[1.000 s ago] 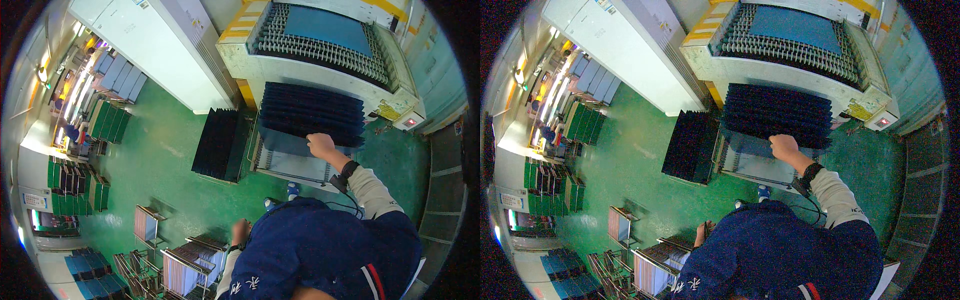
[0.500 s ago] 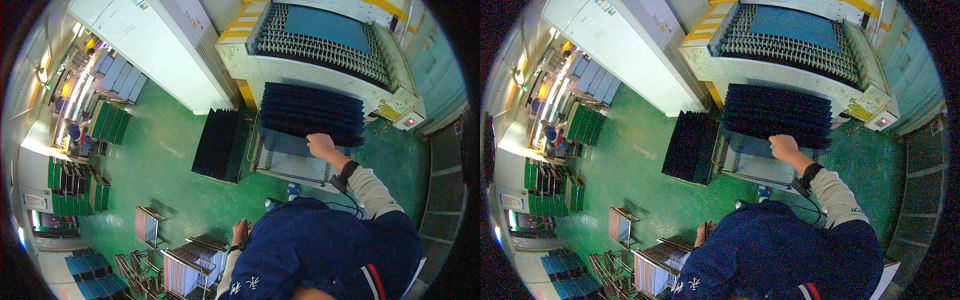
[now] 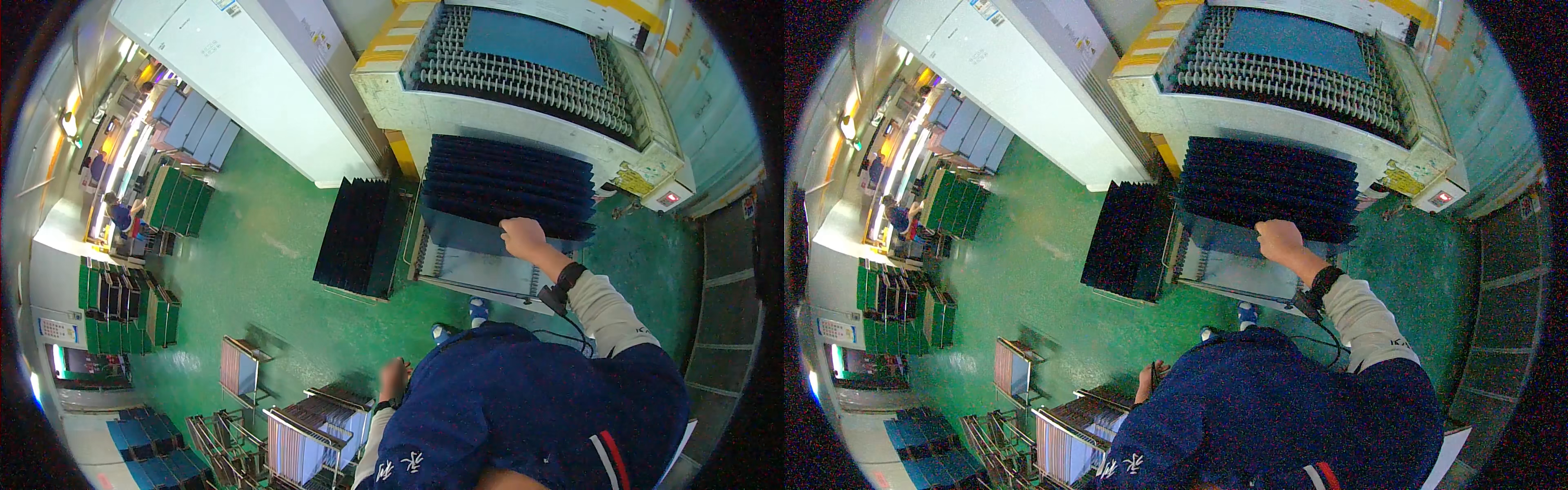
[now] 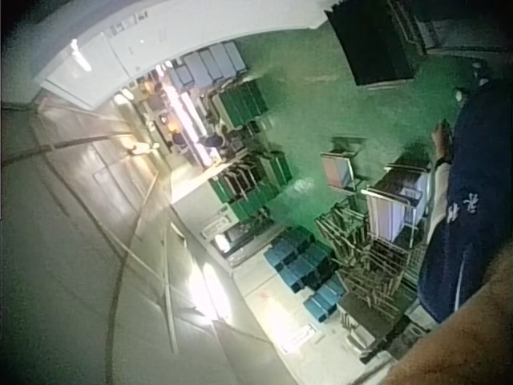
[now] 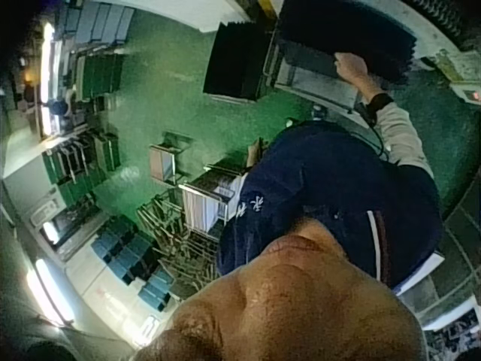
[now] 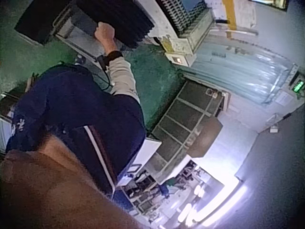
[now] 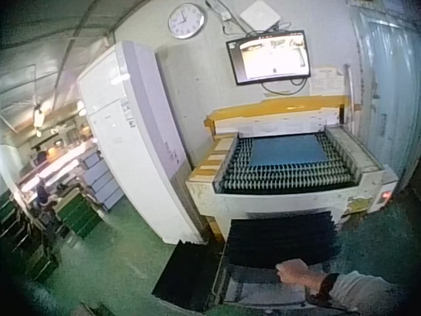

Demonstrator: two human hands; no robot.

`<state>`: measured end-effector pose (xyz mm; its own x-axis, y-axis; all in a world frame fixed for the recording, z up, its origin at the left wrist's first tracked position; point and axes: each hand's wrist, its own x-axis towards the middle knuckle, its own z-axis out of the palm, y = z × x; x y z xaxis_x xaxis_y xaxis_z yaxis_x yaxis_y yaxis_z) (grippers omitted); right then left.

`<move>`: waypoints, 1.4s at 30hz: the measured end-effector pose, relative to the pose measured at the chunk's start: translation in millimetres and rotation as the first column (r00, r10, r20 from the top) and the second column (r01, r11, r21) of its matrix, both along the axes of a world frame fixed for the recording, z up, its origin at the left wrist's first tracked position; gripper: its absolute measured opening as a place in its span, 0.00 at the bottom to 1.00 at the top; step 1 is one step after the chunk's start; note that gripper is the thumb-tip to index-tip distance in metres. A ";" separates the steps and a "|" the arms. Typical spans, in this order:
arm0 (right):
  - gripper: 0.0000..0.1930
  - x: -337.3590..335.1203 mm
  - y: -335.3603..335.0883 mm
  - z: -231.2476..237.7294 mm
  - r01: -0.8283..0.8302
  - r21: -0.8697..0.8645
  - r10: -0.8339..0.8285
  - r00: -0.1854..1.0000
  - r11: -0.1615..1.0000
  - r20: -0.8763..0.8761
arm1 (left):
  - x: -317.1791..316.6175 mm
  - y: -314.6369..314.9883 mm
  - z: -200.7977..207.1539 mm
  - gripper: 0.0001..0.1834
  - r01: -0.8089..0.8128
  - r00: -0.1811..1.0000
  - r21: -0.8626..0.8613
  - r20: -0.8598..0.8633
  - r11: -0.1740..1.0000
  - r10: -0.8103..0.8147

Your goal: The person is removing metal sheets from a fabrication machine and placing them into a storage rack.

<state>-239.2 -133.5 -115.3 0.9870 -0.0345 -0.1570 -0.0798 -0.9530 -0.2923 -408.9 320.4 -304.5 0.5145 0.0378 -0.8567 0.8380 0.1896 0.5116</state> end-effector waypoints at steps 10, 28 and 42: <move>0.08 -0.3 -0.3 -1.3 -0.008 0.006 0.008 1.000 1.000 0.014 | -1.8 -2.0 0.8 0.19 -0.022 1.000 0.015 -0.002 1.000 0.022; 0.08 0.9 -0.2 -1.3 -0.017 -0.002 0.017 0.999 1.000 0.029 | -0.9 5.3 -12.9 0.17 -0.040 0.999 -0.015 -0.019 0.999 0.040; 0.07 1.2 -1.1 1.5 -0.022 0.008 0.022 0.999 1.000 0.038 | 1.4 1.3 -5.6 0.18 -0.036 0.999 -0.012 -0.012 0.999 0.036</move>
